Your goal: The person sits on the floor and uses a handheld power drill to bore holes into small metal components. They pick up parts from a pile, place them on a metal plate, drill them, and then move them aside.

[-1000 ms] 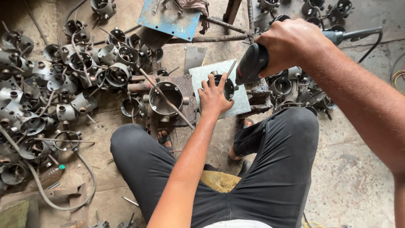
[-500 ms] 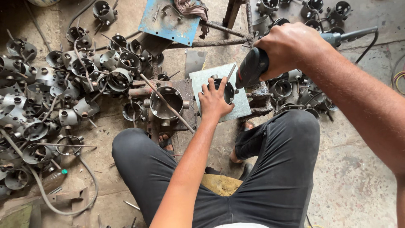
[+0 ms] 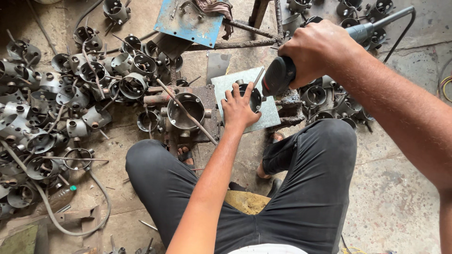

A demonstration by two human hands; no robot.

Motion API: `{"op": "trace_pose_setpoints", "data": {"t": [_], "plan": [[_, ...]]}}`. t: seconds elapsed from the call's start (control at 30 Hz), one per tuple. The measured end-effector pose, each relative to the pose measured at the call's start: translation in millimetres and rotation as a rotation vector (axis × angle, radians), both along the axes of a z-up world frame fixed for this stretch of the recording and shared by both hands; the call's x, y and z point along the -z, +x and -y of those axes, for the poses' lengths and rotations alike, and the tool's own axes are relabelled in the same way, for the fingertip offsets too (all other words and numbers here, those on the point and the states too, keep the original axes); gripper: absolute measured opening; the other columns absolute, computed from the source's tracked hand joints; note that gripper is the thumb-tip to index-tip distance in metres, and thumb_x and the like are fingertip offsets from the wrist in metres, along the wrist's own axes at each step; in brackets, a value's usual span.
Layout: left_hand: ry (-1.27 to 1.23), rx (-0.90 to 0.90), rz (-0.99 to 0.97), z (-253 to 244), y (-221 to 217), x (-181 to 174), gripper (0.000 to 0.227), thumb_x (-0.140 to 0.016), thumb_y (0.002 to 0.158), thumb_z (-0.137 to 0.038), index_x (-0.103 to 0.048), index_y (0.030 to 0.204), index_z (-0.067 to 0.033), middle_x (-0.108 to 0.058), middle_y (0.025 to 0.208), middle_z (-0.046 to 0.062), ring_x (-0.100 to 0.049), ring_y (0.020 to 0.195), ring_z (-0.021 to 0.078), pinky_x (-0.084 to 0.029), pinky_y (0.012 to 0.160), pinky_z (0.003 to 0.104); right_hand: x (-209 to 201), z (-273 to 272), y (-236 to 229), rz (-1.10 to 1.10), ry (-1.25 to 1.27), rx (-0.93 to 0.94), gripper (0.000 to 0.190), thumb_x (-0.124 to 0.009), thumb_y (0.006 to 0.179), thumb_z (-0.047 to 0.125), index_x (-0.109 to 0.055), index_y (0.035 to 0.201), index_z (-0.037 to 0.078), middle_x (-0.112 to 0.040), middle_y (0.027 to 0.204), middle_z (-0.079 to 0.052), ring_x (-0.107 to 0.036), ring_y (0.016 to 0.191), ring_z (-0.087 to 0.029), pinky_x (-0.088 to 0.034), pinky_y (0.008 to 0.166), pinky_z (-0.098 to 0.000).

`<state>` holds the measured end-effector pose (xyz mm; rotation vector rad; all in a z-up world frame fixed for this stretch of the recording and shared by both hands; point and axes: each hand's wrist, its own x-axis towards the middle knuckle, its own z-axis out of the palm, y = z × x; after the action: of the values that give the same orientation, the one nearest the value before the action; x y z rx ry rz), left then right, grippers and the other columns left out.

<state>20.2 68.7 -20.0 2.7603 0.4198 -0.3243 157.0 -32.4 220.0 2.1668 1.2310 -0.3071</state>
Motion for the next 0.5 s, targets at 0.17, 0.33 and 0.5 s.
{"op": "trace_pose_setpoints", "data": {"t": [0.17, 0.33, 0.5], "plan": [[0.017, 0.012, -0.031, 0.7, 3.2, 7.4, 0.112, -0.078, 0.071, -0.063, -0.018, 0.161, -0.0341, -0.026, 0.159, 0.027, -0.038, 0.135, 0.0457, -0.044, 0.099, 0.056, 2.2, 2.3, 3.2, -0.002, -0.018, -0.034, 0.06, -0.084, 0.071, 0.06, -0.074, 0.118, 0.023, -0.078, 0.086, -0.007, -0.078, 0.071, -0.021, -0.067, 0.064, -0.0354], [0.037, 0.017, -0.001, 0.4, 4.1, 12.2, 0.112, -0.078, 0.07, -0.064, -0.017, 0.16, -0.0344, -0.025, 0.159, 0.027, -0.038, 0.135, 0.0473, -0.043, 0.1, 0.056, 3.1, 11.8, 7.4, 0.009, -0.002, -0.04, 0.065, -0.085, 0.07, 0.059, -0.071, 0.124, 0.025, -0.078, 0.088, -0.008, -0.077, 0.071, -0.022, -0.067, 0.064, -0.0354], [0.019, 0.015, 0.001, 1.1, 1.9, 12.2, 0.112, -0.079, 0.071, -0.062, -0.019, 0.161, -0.0341, -0.026, 0.16, 0.027, -0.039, 0.135, 0.0469, -0.045, 0.1, 0.055, 5.3, 13.2, 8.8, 0.005, 0.019, -0.037, 0.063, -0.086, 0.069, 0.057, -0.072, 0.122, 0.025, -0.078, 0.089, -0.008, -0.077, 0.072, -0.021, -0.068, 0.065, -0.0358]]}}
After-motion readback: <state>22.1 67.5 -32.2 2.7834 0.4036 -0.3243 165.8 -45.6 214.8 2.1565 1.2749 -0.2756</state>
